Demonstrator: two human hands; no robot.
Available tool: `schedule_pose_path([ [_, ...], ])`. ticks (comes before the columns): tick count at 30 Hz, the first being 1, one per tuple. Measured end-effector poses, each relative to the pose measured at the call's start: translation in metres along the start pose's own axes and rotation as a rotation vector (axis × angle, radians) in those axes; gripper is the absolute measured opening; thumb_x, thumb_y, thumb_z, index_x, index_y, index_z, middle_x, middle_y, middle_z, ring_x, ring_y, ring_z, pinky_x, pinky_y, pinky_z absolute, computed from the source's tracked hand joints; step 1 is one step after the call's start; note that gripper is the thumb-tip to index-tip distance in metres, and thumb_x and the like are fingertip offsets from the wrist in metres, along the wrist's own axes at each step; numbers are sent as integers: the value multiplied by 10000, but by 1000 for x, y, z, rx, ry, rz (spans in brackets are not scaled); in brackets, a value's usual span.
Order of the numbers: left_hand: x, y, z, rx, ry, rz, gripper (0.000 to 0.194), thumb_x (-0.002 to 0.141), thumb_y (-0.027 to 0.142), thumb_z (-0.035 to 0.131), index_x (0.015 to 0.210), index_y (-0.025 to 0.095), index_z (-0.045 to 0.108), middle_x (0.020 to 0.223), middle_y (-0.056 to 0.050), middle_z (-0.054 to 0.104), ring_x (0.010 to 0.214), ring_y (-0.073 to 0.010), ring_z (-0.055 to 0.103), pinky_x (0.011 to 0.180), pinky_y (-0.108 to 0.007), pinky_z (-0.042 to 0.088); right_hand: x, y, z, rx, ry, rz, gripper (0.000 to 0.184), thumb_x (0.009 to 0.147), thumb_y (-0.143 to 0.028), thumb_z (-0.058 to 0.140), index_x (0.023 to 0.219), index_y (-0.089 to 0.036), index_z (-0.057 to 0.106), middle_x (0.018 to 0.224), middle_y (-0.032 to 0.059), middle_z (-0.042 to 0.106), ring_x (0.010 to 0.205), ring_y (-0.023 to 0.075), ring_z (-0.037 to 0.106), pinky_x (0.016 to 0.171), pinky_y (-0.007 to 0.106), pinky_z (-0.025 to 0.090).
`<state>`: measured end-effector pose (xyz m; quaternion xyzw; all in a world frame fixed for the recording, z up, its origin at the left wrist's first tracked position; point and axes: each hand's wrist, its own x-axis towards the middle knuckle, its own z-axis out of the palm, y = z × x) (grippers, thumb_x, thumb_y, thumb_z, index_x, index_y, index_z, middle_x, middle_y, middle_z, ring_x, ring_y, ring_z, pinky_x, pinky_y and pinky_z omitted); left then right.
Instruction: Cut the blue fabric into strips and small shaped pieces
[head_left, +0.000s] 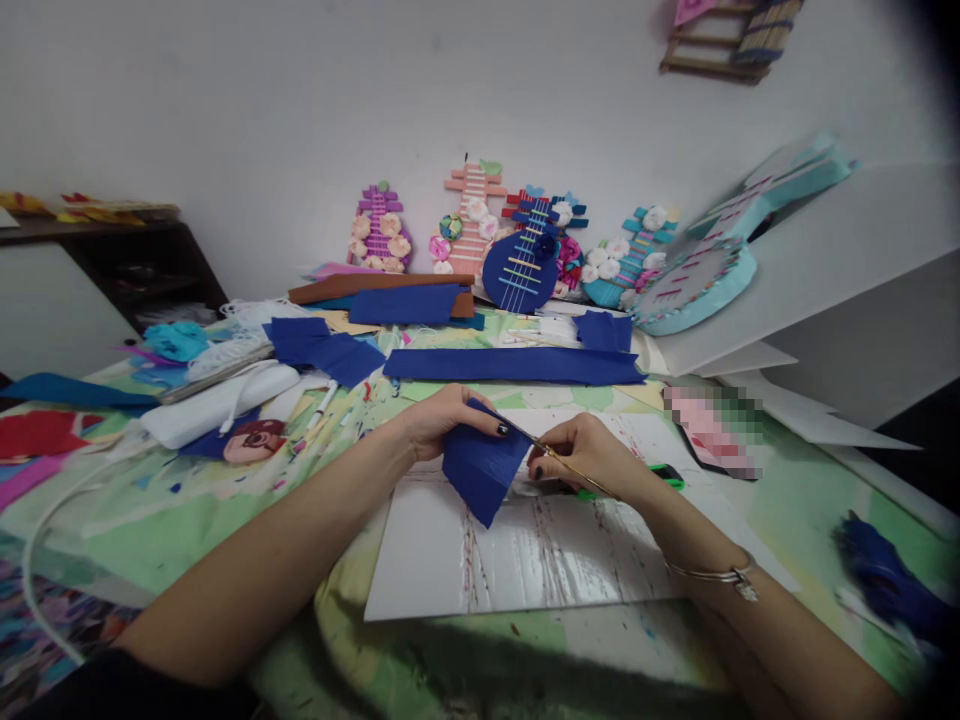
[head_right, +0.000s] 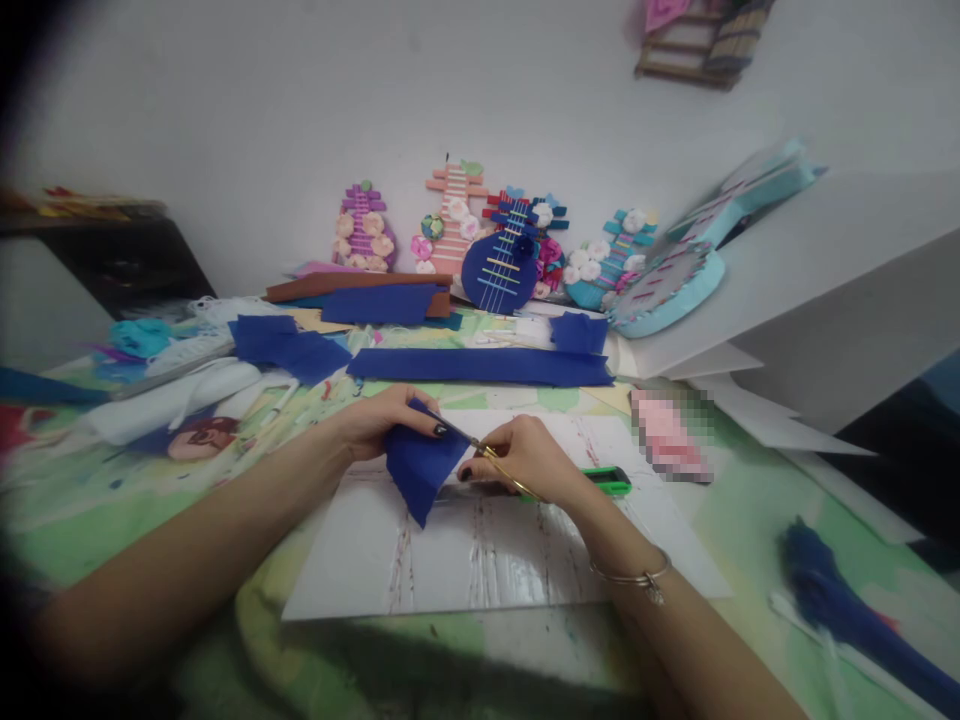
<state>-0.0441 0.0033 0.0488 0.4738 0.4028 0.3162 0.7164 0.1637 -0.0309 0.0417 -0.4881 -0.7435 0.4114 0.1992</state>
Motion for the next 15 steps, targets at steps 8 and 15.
schedule_pose_path([
  [8, 0, 1, 0, 9, -17, -1, 121, 506, 64, 724, 598, 109, 659, 560, -43, 642, 478, -128, 578, 467, -224, 457, 1, 1, 1, -57, 21, 21, 348, 644, -445, 647, 693, -102, 685, 403, -21, 452, 377, 73, 362, 368, 201, 251],
  [15, 0, 0, -1, 98, -77, 3, 155, 505, 120, 760, 631, 102, 671, 581, -47, 656, 491, -137, 593, 486, -224, 470, 1, -1, -2, -80, 97, -55, 349, 674, -445, 607, 565, -119, 542, 493, -49, 278, 472, 59, 230, 405, 205, 147],
])
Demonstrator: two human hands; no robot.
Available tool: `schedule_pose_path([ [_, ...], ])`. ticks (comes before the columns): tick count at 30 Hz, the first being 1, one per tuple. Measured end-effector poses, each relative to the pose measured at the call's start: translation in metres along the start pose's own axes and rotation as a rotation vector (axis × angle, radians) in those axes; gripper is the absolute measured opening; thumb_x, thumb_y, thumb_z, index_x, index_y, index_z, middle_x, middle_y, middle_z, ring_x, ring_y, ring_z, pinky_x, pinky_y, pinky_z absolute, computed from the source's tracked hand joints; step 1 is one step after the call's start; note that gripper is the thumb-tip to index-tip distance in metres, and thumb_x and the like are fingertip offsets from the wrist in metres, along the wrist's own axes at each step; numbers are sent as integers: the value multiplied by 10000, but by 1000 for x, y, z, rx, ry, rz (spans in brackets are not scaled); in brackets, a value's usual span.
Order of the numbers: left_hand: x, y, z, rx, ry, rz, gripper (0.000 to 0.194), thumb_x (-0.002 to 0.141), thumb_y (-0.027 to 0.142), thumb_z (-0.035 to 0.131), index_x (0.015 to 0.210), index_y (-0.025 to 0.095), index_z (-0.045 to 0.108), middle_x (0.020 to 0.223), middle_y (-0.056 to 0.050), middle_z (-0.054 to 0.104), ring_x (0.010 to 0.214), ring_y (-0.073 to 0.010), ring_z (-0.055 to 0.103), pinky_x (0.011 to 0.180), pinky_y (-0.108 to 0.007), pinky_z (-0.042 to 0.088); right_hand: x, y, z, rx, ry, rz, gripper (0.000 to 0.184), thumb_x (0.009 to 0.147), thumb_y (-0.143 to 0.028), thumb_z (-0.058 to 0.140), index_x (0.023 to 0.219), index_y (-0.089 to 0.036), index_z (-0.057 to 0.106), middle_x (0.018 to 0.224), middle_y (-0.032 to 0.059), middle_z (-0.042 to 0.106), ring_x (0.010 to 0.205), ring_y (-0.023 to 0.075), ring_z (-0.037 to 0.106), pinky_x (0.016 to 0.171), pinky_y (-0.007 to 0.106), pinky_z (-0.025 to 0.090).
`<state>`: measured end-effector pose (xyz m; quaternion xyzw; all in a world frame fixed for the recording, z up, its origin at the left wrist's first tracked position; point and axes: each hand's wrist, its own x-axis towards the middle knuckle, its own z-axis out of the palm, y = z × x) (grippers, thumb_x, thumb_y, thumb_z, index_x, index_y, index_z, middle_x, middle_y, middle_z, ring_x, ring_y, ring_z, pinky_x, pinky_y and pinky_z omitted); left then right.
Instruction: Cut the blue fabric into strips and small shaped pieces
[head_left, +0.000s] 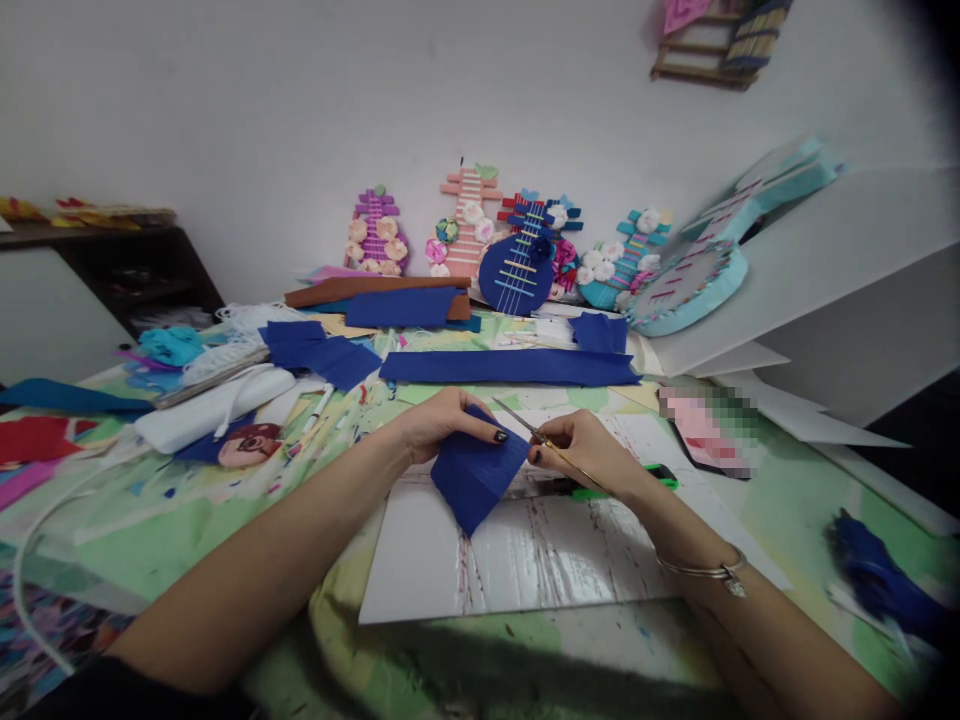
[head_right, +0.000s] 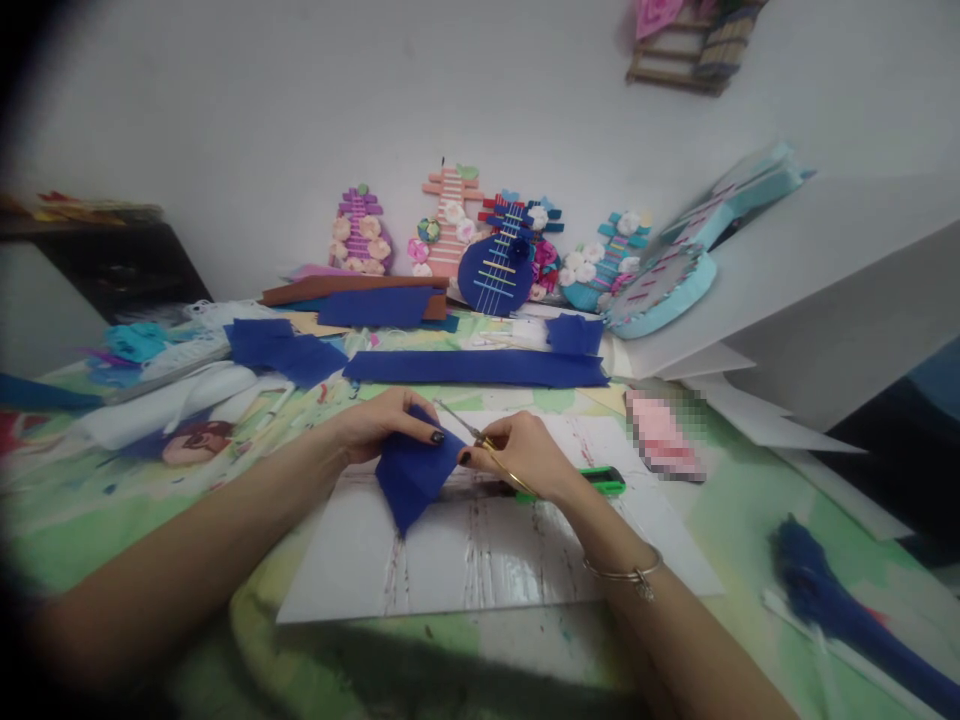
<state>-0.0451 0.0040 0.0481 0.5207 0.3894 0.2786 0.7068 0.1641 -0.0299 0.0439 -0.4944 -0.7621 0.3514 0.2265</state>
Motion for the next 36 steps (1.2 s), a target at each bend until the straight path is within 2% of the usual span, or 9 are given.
schedule_pose_path([
  [3, -1, 0, 2, 45, -40, 16, 192, 515, 147, 766, 682, 88, 691, 632, -68, 676, 529, -140, 607, 529, -228, 483, -2, -3, 1, 9, -66, -2, 363, 673, -450, 610, 553, -133, 480, 510, -46, 292, 490, 64, 238, 419, 208, 150],
  [8, -2, -3, 4, 89, -27, 34, 258, 520, 180, 769, 751, 82, 707, 679, -82, 689, 560, -147, 614, 575, -248, 493, -5, -8, 4, 18, -54, 4, 414, 682, -471, 602, 526, -157, 381, 506, -50, 255, 481, 63, 222, 424, 220, 122],
  [18, -6, 0, 11, 73, 39, 76, 247, 513, 181, 768, 725, 71, 703, 670, -94, 684, 558, -155, 609, 574, -265, 483, -5, -9, 7, -14, -51, 30, 469, 695, -545, 566, 510, -166, 362, 478, -52, 260, 454, 59, 208, 408, 224, 118],
  [29, -4, -2, 10, 22, 16, 57, 248, 518, 169, 764, 736, 68, 702, 684, -94, 688, 570, -152, 615, 592, -262, 488, -6, -11, 6, 44, -78, 54, 429, 698, -520, 567, 527, -161, 406, 465, -53, 277, 445, 60, 213, 406, 222, 119],
  [36, -3, -4, 9, 28, 8, 54, 247, 512, 177, 769, 724, 71, 700, 647, -80, 678, 548, -151, 610, 587, -268, 493, -5, -9, 8, 2, -50, 42, 453, 674, -521, 577, 506, -167, 350, 493, -50, 245, 473, 62, 196, 423, 229, 111],
])
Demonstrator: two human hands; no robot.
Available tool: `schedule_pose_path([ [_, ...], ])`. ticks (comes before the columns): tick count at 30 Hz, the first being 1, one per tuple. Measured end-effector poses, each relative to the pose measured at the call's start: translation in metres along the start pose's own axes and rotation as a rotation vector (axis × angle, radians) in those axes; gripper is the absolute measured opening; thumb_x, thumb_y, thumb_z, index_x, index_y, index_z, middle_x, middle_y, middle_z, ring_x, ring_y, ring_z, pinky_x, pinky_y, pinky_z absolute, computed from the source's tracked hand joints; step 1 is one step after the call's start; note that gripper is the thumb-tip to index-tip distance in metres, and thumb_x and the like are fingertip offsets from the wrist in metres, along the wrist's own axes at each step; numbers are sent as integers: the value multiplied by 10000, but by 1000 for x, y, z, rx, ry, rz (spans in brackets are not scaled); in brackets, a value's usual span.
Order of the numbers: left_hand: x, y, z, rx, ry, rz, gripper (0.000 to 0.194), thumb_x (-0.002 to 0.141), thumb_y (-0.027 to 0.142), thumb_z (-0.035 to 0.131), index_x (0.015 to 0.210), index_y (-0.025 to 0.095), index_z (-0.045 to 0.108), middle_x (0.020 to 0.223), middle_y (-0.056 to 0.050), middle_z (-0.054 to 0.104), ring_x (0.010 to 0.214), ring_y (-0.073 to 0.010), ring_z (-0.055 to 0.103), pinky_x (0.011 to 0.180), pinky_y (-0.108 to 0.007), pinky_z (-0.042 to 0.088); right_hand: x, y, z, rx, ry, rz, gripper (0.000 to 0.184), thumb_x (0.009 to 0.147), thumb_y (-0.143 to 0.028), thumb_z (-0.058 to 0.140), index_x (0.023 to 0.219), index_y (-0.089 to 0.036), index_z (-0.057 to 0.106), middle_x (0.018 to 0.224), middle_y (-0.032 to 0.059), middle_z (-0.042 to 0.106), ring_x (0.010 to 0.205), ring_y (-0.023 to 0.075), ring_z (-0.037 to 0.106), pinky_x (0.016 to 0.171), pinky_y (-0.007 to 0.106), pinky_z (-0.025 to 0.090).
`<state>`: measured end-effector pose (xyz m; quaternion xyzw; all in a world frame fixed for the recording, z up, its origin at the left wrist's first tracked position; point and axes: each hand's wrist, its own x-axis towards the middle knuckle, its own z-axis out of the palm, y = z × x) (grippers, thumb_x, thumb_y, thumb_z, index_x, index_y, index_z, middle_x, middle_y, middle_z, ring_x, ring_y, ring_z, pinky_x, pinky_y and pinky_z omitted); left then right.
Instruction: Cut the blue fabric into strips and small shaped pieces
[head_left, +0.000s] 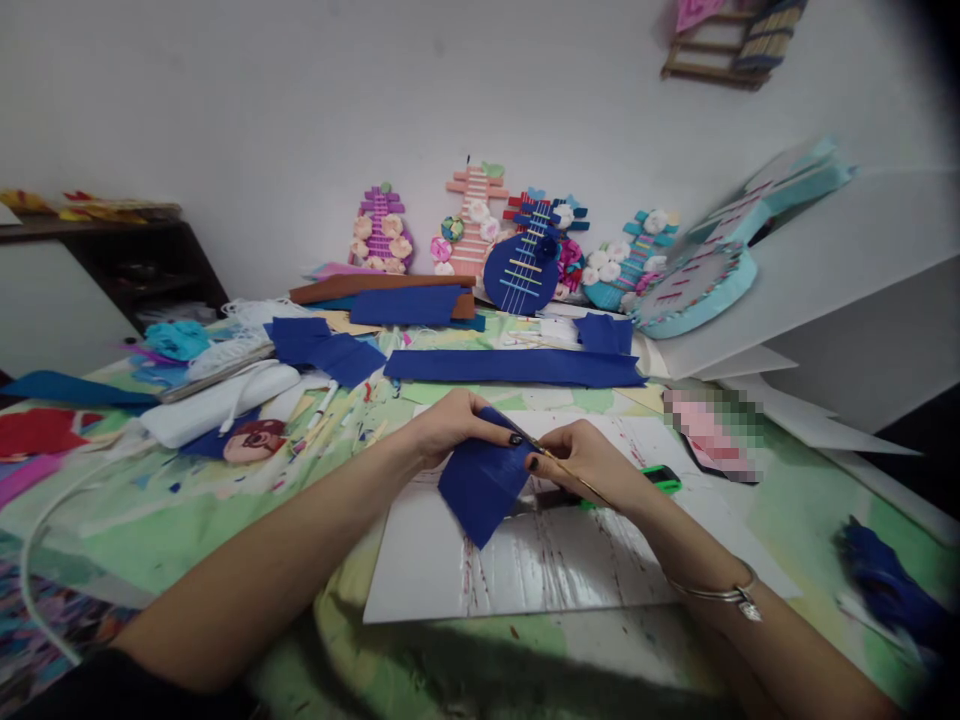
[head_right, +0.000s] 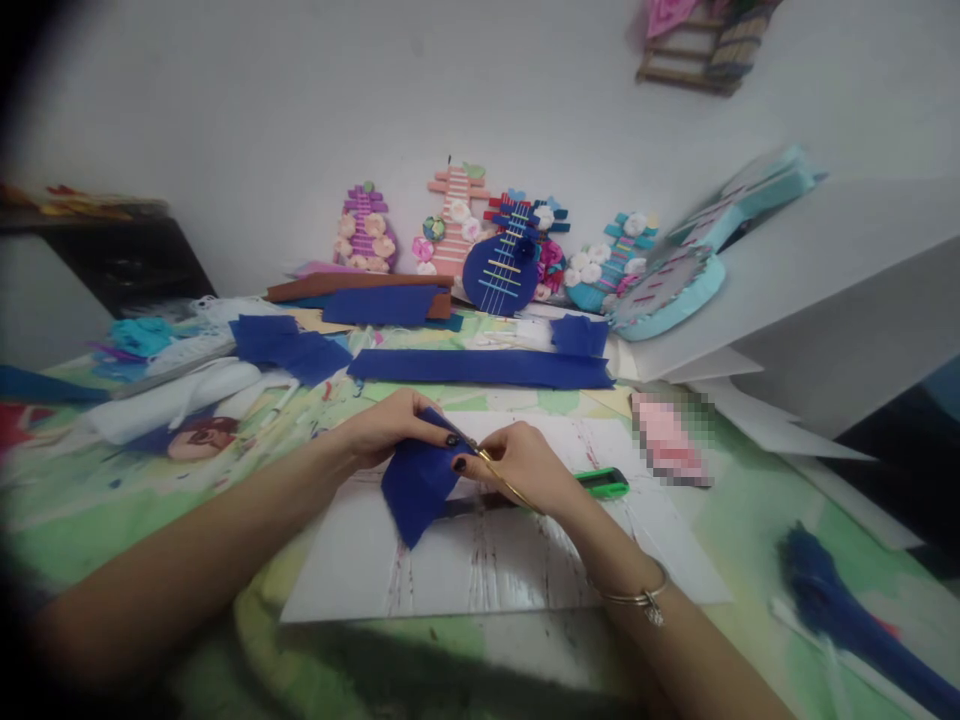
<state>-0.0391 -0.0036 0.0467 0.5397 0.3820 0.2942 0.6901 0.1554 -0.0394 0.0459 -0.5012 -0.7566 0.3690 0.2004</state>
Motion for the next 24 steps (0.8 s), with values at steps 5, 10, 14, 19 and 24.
schedule_pose_path([
  [5, -1, 0, 2, 6, 7, -14, 247, 509, 172, 772, 717, 65, 693, 653, -88, 677, 550, -155, 612, 588, -277, 496, 1, 0, 1, -15, 4, 20, 469, 666, -534, 579, 493, -168, 343, 485, -50, 248, 469, 61, 198, 417, 226, 115],
  [10, 0, 0, 1, 10, 13, -7, 235, 510, 163, 771, 707, 67, 687, 651, -87, 673, 546, -147, 608, 584, -273, 496, 2, 3, 2, -5, 17, 23, 481, 662, -538, 585, 476, -169, 340, 459, -52, 267, 446, 57, 222, 407, 221, 130],
  [14, -1, 1, 2, 20, 21, -10, 230, 510, 168, 772, 696, 67, 682, 644, -88, 670, 537, -149, 604, 572, -278, 493, 3, 6, 3, -5, 15, 32, 472, 667, -537, 579, 468, -167, 365, 423, -46, 311, 411, 56, 253, 395, 221, 129],
  [19, -2, 1, 3, 18, 31, -8, 232, 501, 174, 777, 682, 70, 677, 636, -83, 666, 533, -149, 601, 562, -272, 487, 4, 6, 3, 7, 13, 56, 467, 662, -542, 580, 458, -167, 392, 387, -36, 363, 375, 61, 295, 371, 216, 156],
  [24, -1, 0, 2, 26, 34, -15, 245, 498, 180, 778, 691, 68, 675, 630, -79, 663, 528, -146, 596, 558, -272, 485, 4, 4, 4, 8, 26, 73, 463, 663, -522, 597, 439, -161, 416, 364, -24, 420, 347, 65, 340, 358, 206, 212],
])
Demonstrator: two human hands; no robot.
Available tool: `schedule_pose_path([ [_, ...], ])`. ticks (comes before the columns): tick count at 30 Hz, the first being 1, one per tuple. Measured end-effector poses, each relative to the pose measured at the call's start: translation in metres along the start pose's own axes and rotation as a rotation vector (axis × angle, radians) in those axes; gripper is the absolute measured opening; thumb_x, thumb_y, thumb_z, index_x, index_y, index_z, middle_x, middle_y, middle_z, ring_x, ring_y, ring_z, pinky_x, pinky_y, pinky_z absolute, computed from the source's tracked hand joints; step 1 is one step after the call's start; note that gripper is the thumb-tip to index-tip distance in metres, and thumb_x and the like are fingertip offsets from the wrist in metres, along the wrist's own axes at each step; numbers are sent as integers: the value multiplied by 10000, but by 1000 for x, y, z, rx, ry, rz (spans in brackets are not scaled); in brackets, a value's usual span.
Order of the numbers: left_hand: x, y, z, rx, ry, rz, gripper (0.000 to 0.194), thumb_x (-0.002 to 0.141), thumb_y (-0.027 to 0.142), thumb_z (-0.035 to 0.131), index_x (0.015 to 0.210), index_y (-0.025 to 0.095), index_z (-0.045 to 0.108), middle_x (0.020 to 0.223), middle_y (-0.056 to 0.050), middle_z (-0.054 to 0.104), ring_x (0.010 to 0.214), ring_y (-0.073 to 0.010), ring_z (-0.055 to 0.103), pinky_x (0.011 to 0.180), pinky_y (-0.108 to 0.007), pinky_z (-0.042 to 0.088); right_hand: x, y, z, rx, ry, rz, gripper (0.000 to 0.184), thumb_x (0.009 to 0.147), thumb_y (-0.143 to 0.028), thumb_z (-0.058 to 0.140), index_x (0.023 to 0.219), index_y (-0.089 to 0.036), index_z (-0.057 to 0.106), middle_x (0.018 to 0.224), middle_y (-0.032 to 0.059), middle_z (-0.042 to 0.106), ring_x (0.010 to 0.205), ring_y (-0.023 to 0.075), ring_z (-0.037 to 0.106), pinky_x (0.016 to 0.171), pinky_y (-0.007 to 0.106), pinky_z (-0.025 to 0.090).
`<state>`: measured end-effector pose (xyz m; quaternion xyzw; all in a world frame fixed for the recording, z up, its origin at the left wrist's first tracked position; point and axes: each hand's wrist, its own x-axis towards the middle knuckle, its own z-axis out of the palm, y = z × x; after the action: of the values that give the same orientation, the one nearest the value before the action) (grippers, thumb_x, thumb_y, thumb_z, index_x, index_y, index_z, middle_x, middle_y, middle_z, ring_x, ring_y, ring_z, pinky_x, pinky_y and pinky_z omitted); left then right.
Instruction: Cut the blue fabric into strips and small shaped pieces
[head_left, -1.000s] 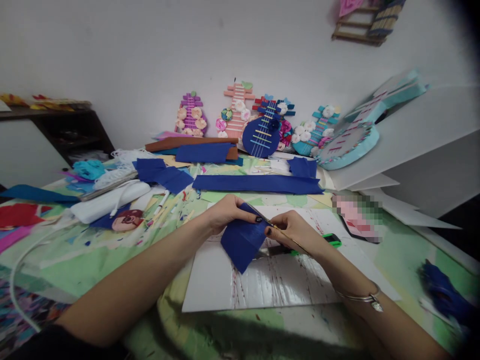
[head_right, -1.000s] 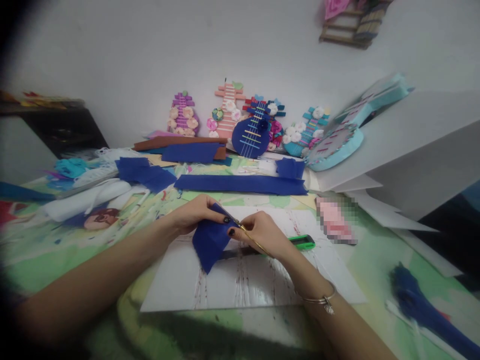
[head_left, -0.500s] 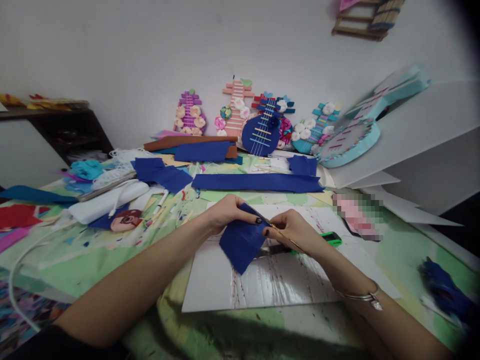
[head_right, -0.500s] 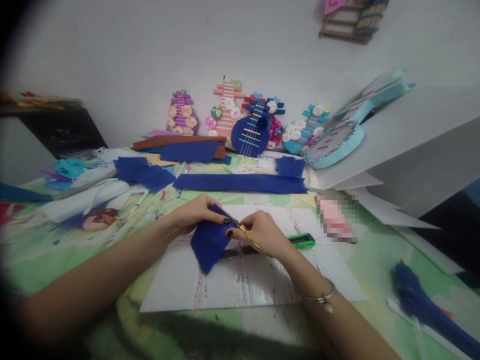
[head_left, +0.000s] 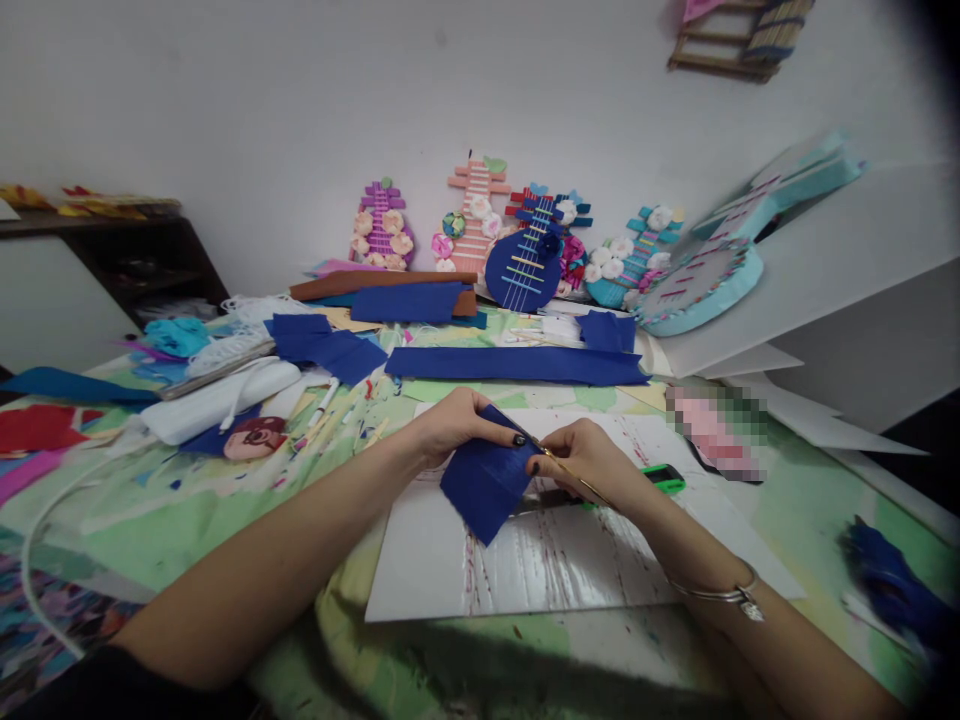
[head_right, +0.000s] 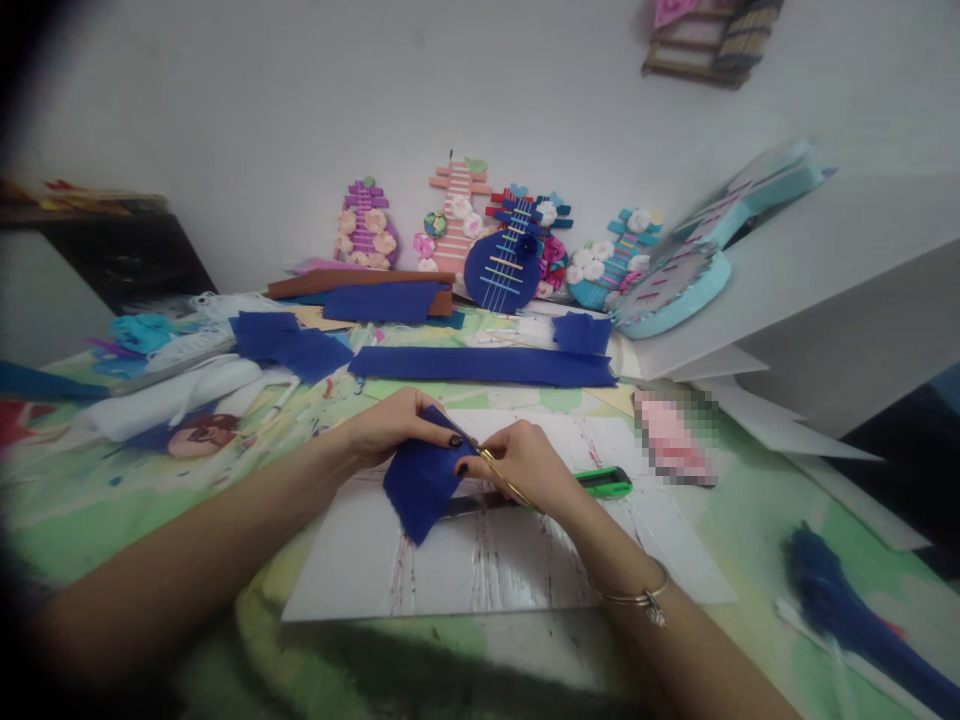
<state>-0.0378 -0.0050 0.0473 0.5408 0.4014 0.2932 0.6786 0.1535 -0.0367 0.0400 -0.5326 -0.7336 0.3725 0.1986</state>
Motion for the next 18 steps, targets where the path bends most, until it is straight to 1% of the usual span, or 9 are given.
schedule_pose_path([
  [6, 2, -1, -1, 8, 0, 6, 249, 499, 184, 781, 694, 69, 676, 628, -77, 662, 529, -146, 597, 571, -278, 485, 0, 1, -1, -2, -1, 5, 438, 652, -514, 617, 457, -149, 474, 360, -17, 456, 327, 70, 369, 349, 202, 235],
  [10, 2, -2, -1, -1, -13, 16, 265, 506, 205, 785, 712, 75, 680, 659, -80, 672, 557, -154, 608, 596, -285, 488, 1, 4, -2, 18, 31, 8, 446, 652, -505, 620, 439, -152, 451, 349, -18, 441, 321, 64, 358, 344, 201, 231],
  [13, 2, -3, -2, 8, -13, 40, 267, 512, 235, 787, 700, 81, 676, 667, -77, 673, 568, -153, 609, 591, -274, 483, 1, 3, -1, 119, 77, 22, 410, 666, -469, 615, 466, -154, 447, 342, -37, 407, 306, 48, 311, 328, 194, 197],
  [16, 3, -4, -2, 25, -7, 57, 264, 527, 252, 780, 702, 84, 675, 681, -81, 675, 581, -152, 608, 588, -266, 475, 0, -2, -1, 288, 87, 59, 296, 665, -402, 615, 555, -143, 524, 346, -55, 392, 296, 47, 295, 308, 186, 183],
  [18, 4, -4, -2, 29, -13, 65, 257, 549, 254, 765, 725, 87, 681, 704, -84, 678, 596, -149, 607, 599, -261, 467, -1, -8, -1, 363, 101, 81, 217, 658, -346, 604, 620, -135, 570, 345, -65, 384, 290, 50, 297, 299, 183, 190],
])
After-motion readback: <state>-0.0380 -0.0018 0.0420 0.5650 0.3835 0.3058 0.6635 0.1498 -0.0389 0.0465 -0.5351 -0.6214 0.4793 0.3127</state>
